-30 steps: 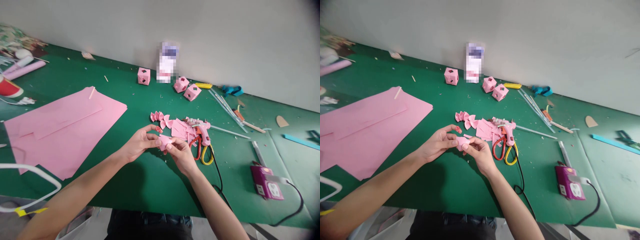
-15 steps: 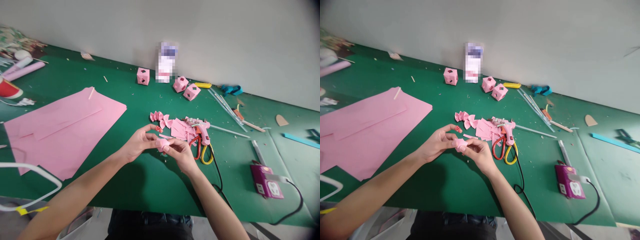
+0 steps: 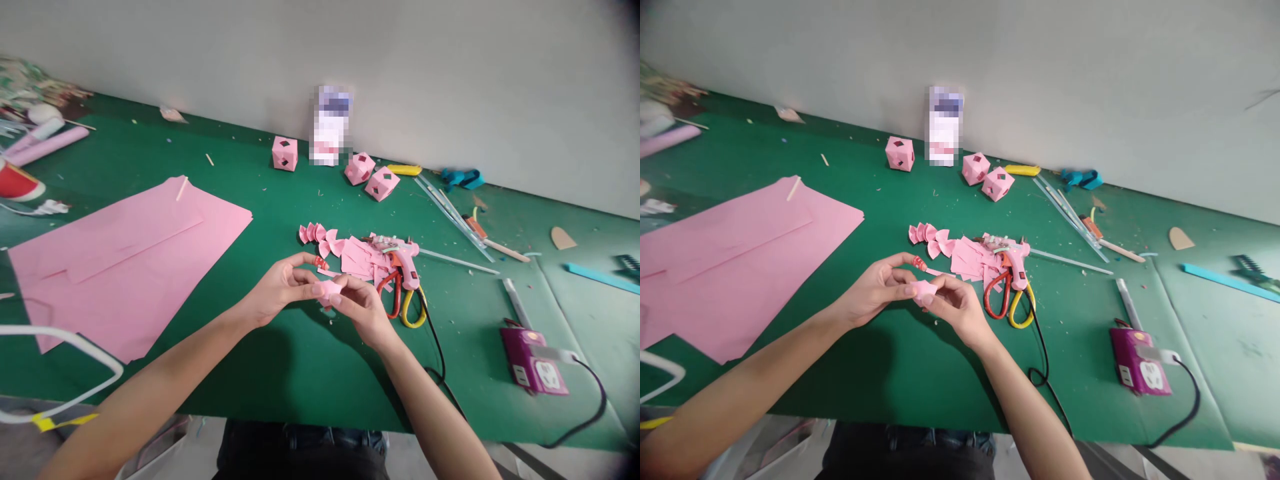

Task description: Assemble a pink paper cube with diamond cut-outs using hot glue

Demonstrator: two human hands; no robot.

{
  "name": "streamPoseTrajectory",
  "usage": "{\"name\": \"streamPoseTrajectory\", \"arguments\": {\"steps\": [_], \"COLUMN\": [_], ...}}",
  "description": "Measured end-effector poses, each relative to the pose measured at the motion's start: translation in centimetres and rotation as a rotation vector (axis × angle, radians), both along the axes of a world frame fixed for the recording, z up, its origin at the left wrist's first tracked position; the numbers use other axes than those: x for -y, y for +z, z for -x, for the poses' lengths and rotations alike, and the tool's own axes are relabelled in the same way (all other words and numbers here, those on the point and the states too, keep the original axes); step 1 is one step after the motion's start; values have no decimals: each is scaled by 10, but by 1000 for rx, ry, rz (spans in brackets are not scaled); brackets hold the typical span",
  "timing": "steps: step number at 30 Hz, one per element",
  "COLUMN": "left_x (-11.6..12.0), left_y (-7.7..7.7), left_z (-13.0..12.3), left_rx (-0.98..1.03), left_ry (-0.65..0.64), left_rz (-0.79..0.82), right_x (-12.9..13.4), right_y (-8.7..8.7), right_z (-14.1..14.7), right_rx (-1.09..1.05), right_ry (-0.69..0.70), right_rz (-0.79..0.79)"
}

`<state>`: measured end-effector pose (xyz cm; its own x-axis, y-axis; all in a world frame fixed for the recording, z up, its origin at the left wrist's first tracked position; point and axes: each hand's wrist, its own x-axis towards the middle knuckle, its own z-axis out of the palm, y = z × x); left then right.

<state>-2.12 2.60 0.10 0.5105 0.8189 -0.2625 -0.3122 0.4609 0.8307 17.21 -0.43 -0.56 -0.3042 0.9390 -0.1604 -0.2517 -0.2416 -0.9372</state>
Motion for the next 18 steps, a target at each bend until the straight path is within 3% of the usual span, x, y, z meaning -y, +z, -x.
{"name": "streamPoseTrajectory", "arguments": {"steps": [11,18], "left_x": [6,6], "left_y": [4,5], "left_z": [-2,-1], "left_rx": [-177,-159], "left_ry": [60,6], "left_rz": [-122,-136], "right_x": [0,0], "right_y": [-3,-7], "right_z": [0,-4], "right_rx": [28,33], "right_ry": [-14,18], "right_rz": [-11,-60]}}
